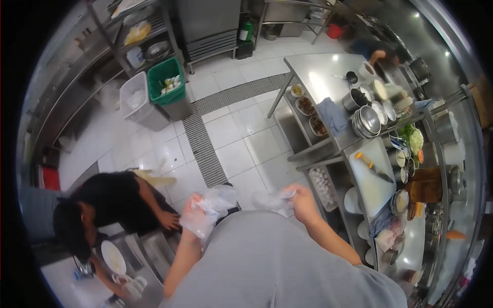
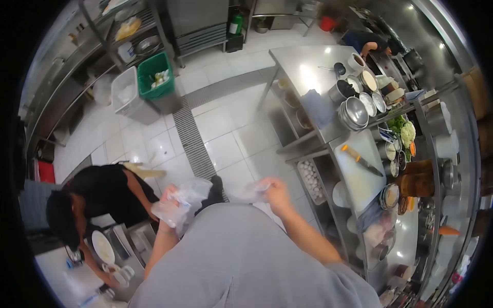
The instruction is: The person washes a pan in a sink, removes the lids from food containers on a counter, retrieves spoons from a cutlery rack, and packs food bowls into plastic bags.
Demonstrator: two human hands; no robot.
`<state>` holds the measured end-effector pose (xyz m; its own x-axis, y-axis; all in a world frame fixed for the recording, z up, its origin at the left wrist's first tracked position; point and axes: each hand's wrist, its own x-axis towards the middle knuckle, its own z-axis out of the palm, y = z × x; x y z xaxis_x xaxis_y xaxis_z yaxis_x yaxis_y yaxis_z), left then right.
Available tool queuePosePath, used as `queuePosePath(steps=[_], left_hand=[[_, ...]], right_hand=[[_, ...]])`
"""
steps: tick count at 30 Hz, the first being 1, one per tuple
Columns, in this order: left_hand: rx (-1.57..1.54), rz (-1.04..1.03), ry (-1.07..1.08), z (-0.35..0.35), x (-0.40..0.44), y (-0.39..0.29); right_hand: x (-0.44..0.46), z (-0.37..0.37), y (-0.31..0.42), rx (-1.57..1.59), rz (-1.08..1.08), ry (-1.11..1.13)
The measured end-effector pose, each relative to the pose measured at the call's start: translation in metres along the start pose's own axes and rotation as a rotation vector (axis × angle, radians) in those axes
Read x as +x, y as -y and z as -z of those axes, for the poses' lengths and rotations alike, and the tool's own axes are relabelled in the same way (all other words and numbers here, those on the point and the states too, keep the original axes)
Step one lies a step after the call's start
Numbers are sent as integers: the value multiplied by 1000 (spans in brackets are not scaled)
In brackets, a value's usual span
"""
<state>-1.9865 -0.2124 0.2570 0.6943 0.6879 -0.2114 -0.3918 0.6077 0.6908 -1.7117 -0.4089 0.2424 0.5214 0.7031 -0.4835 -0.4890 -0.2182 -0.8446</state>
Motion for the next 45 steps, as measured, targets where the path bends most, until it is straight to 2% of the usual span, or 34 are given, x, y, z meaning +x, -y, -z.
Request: queuePosePath(steps=[1, 2, 3, 4, 5, 6, 7, 8, 9, 10, 11, 12, 13, 14, 15, 16, 17, 18, 19, 20, 21, 22, 24, 25, 27, 29, 31, 35, 37, 38, 40, 41, 43, 45], left_hand=[[72, -59, -24, 17, 27, 0], [146, -118, -41, 33, 55, -1], [90, -127, 175, 39, 85, -8], [95, -104, 187, 32, 110, -13], [172, 35, 106, 23, 134, -17], [252, 170, 24, 11, 156, -21], [64, 246, 175, -20, 174, -27], [-128, 323, 325, -52, 189, -31], [-114, 345, 338, -64, 209, -21], [-118, 496, 394, -73, 229, -6], [-123, 644, 450, -87, 249, 9], [-115, 663, 462, -111, 263, 15], [116, 727, 534, -139, 268, 17], [349, 783, 598, -161, 274, 23], [958, 533, 912, -174, 289, 36], [970, 532, 911, -183, 300, 50], [638, 737, 710, -187, 307, 64], [296, 908, 488, -190, 314, 73], [304, 906, 471, -191, 320, 77], [442, 762, 342, -189, 327, 77], [573, 615, 212, -185, 334, 76], [573, 614, 192, -166, 343, 81], [442, 589, -332, -133, 360, 88], [435, 584, -355, -129, 360, 89], [615, 121, -349, -131, 357, 92], [1105, -185, 126, -150, 353, 92], [1295, -149, 362, -201, 354, 87], [1364, -41, 429, -159, 396, 137], [930, 426, 314, -139, 423, 147], [921, 446, 313, -130, 427, 152], [860, 324, 481, -141, 435, 138], [854, 341, 477, -144, 437, 136], [969, 325, 604, -150, 441, 136], [882, 371, 526, -135, 443, 149]], right_hand=[[12, 5, 5, 69, 70, -152], [24, 14, 12, 79, 84, -174], [32, 26, 17, 191, 178, -199], [36, 34, 25, 303, 264, -223], [37, 45, 33, 319, 257, -242], [35, 51, 50, 193, 181, -209], [34, 53, 63, 70, 105, -172], [36, 49, 71, 90, 105, -188], [40, 44, 79, -31, 92, -230], [43, 39, 89, -153, 78, -274], [50, 25, 106, -138, 85, -297], [59, 5, 126, -32, 189, -330], [65, 2, 136, 72, 283, -360], [71, 17, 134, 85, 269, -373], [85, 36, 131, 54, 200, -287], [101, 54, 131, 25, 138, -194], [112, 70, 131, -7, 150, -300], [124, 88, 134, 6, 151, -290], [133, 109, 139, 100, 173, -321], [143, 128, 144, 192, 191, -352], [153, 141, 149, 116, 215, -394], [159, 152, 154, 117, 203, -379], [178, 167, 165, 347, 97, -391], [189, 171, 164, 374, 68, -403], [209, 185, 149, 367, -7, -341], [225, 182, 144, 353, -85, -283], [239, 160, 140, 513, -209, -186], [260, 129, 149, 637, -272, -30], [269, 126, 147, 589, -219, -23], [271, 126, 143, 590, -234, -38], [278, 128, 138, 616, -266, -10], [282, 124, 134, 619, -281, -20], [292, 112, 126, 689, -318, 132], [298, 97, 125, 668, -312, 113]])
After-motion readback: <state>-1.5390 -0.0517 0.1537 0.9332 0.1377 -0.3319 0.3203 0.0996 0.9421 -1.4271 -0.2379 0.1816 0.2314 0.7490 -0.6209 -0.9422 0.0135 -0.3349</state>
